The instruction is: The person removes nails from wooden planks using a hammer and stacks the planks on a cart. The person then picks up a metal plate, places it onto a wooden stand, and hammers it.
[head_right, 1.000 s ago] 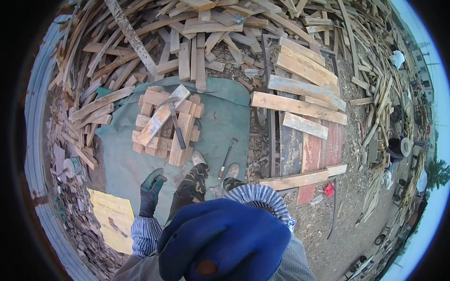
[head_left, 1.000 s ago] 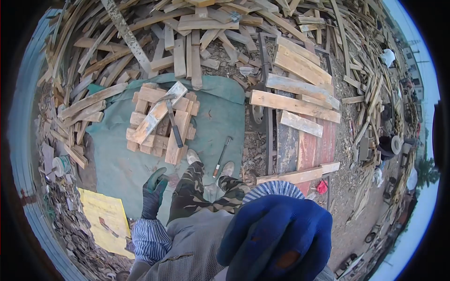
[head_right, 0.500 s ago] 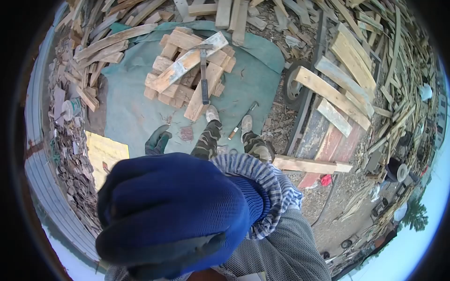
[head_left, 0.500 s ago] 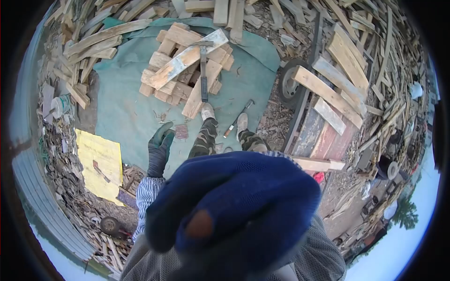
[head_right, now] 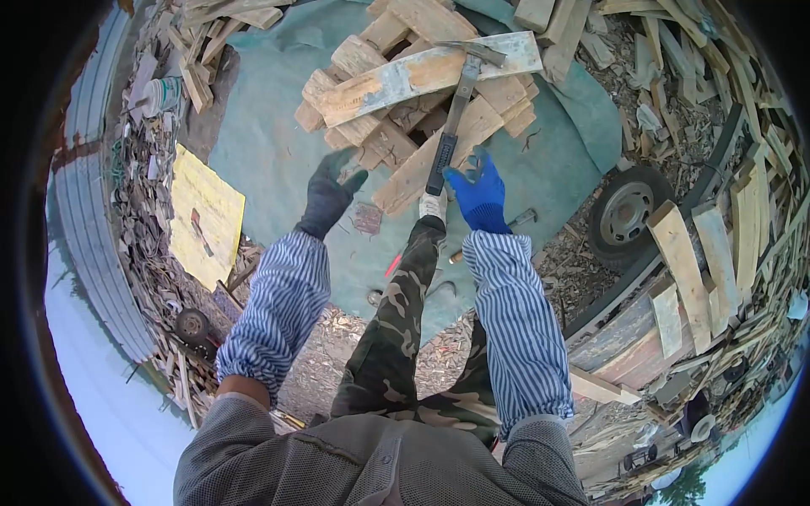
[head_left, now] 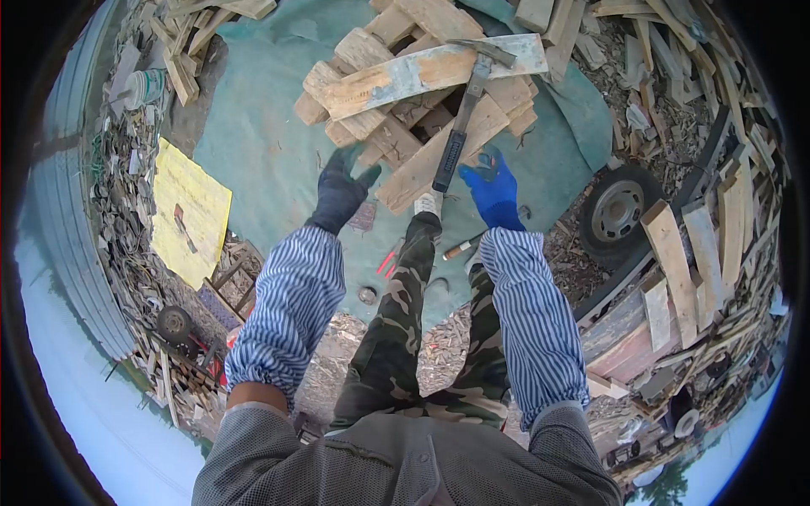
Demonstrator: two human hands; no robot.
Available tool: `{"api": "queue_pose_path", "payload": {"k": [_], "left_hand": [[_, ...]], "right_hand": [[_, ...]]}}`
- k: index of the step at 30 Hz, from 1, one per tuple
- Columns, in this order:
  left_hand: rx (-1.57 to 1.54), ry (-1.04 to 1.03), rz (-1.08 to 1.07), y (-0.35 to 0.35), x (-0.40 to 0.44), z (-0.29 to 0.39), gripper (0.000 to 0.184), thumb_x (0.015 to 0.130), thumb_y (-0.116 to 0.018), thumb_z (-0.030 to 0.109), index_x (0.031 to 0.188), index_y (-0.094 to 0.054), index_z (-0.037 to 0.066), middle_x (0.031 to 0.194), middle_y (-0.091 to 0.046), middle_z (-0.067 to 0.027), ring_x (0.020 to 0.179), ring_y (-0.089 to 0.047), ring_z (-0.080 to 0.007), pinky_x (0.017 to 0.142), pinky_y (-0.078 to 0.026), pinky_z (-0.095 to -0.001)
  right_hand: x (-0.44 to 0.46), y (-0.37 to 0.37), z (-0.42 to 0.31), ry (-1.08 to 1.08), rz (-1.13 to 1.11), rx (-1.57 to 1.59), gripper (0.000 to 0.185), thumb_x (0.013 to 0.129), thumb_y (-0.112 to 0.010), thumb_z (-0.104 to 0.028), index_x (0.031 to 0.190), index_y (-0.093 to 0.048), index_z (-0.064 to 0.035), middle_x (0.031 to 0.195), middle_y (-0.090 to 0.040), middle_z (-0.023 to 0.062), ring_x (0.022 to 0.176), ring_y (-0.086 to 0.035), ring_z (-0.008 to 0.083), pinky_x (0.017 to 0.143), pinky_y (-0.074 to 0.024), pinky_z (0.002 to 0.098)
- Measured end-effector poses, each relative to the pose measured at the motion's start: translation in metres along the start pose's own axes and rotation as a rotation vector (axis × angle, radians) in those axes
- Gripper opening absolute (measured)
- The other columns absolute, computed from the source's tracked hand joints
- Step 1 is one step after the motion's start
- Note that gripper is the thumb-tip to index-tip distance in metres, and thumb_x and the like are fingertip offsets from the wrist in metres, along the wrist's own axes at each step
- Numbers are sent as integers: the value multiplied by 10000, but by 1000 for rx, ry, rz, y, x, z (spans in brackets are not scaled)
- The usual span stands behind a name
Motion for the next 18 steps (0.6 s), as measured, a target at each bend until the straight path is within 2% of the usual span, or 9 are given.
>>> {"api": "queue_pose_path", "payload": {"k": [2, 3, 5, 8, 9, 12, 14, 16, 18], "left_hand": [[141, -35, 78, 0, 46, -5, 820, 764, -818, 416, 1443, -454, 136, 1445, -461, -182, 1363, -414, -346, 1125, -366, -425], [275, -93, 110, -2, 68, -8, 875, 736, -833, 436, 1457, -438, 136, 1478, -433, -180, 1389, -383, -351, 1146, -334, -429], [338, -129, 136, -3, 106, -2, 942, 715, -830, 487, 1483, -403, 149, 1509, -404, -157, 1419, -341, -346, 1175, -273, -466], [586, -232, 173, -13, 145, 13, 1074, 670, -840, 541, 1528, -322, 155, 1497, -412, -138, 1420, -335, -343, 1186, -229, -510], [597, -266, 160, -23, 156, 9, 1094, 661, -835, 557, 1534, -309, 159, 1501, -406, -137, 1418, -335, -342, 1183, -214, -528], [634, -303, 104, -39, 175, 5, 1143, 635, -821, 601, 1546, -284, 168, 1502, -401, -133, 1397, -353, -338, 1164, -201, -562], [666, -257, 22, -34, 179, 13, 1161, 620, -811, 625, 1547, -284, 168, 1487, -412, -132, 1361, -389, -335, 1139, -233, -562], [684, -290, 72, -38, 182, 7, 1121, 644, -786, 630, 1543, -294, 176, 1438, -454, -129, 1300, -441, -323, 1096, -281, -556], [697, -283, 75, -41, 183, 4, 1067, 679, -777, 606, 1537, -306, 182, 1421, -473, -125, 1291, -456, -318, 1088, -293, -569]], "right_hand": [[27, -17, -3, 47, 77, 14, 760, 766, -828, -319, 1370, -477, -19, 1218, -639, 198, 1096, -639, 276, 892, -520, 404], [43, -24, -3, 55, 99, -36, 781, 753, -840, -292, 1383, -467, -19, 1213, -641, 186, 1058, -644, 257, 873, -525, 386], [72, -40, -2, 68, 140, -136, 829, 727, -866, -239, 1409, -448, -20, 1203, -644, 161, 983, -654, 219, 834, -536, 351], [91, -53, -13, 62, 333, -422, 758, 694, -857, -218, 1335, -519, 7, 1120, -676, 167, 983, -651, 225, 856, -530, 350], [96, -50, -17, 0, 301, -361, 630, 686, -823, -165, 1236, -581, 26, 1059, -680, 171, 901, -670, 222, 770, -553, 345], [77, -30, -40, -157, 288, 41, 460, 737, -765, -123, 1146, -616, 26, 931, -666, 128, 732, -659, 201, 621, -547, 326], [42, -7, -76, -106, 192, 170, 374, 813, -685, -75, 1162, -596, 25, 825, -618, 83, 594, -598, 159, 514, -508, 296], [-9, 0, -112, -60, 140, 341, 327, 887, -619, -69, 1193, -566, 34, 768, -575, 58, 570, -561, 135, 506, -496, 282], [-41, 5, -142, -4, -67, 454, 341, 935, -585, -117, 1232, -539, 43, 762, -567, 52, 568, -557, 122, 499, -489, 267]]}}
Point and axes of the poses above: each hand's wrist, its own x-axis towards the middle knuckle, its own y-axis out of the back of the hand, z = x × y, the point moved 4 cm from there along x, towards the middle knuckle
